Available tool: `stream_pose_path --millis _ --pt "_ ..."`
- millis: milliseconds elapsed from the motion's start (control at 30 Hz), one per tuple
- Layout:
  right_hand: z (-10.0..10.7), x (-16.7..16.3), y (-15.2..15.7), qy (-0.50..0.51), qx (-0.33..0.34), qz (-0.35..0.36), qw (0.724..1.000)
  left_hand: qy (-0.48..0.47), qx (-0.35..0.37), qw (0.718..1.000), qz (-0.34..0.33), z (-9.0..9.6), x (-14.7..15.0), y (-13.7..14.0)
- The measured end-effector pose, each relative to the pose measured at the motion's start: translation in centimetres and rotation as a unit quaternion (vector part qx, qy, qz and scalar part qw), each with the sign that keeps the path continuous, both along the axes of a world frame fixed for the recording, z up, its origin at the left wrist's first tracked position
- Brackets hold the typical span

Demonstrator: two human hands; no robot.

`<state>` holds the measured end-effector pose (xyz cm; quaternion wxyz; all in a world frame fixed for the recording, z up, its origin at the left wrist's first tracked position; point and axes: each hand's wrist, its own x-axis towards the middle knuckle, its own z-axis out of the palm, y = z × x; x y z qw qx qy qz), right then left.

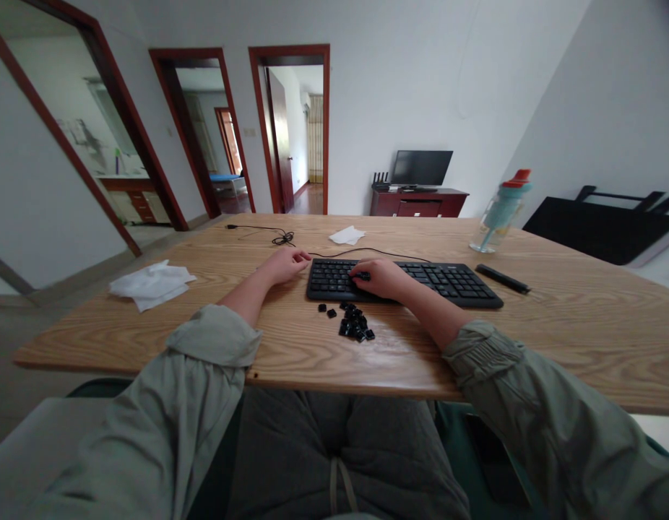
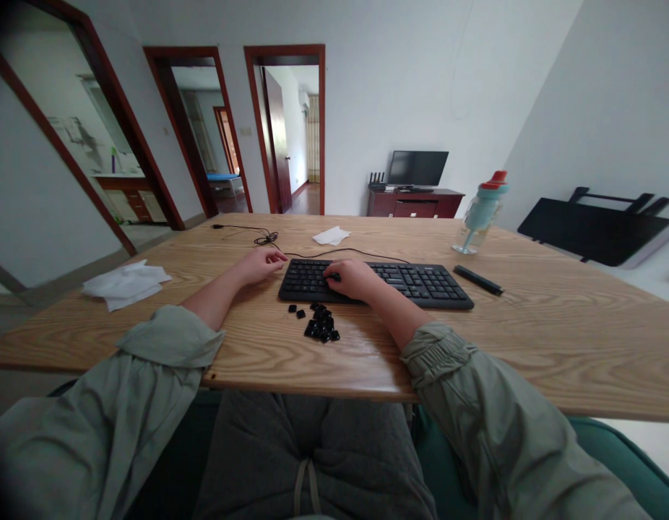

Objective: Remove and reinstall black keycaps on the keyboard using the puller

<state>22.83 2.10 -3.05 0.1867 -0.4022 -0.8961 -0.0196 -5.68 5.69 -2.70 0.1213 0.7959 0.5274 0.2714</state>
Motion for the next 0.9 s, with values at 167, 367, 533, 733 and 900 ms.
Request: stream_pose_path --millis 167,367,533,733,900 --pt "0.1 -0.1 -0.1 0.000 -0.001 0.008 1.000 0.001 0.004 1.000 -0.005 -0.1 -0.1 0.1" --pt "-0.1 0.0 -0.2 0.001 -0.004 0.008 1.000 -0.001 0.001 1.000 -0.013 -0.5 -0.5 0.7" --pt "-0.5 0.0 -0.4 0.030 -0.016 -0.024 0.999 -0.003 0.004 1.000 -0.011 -0.5 -0.4 0.4" --pt "-0.3 -0.3 -1.1 0.037 -0.037 -0.048 0.997 0.007 -0.005 1.000 -0.017 -0.6 -0.2 0.4" --pt "-0.2 -0.4 -1.5 0.034 -0.054 -0.061 0.996 -0.006 -0.015 0.999 -0.031 -1.2 -0.1 0.8"
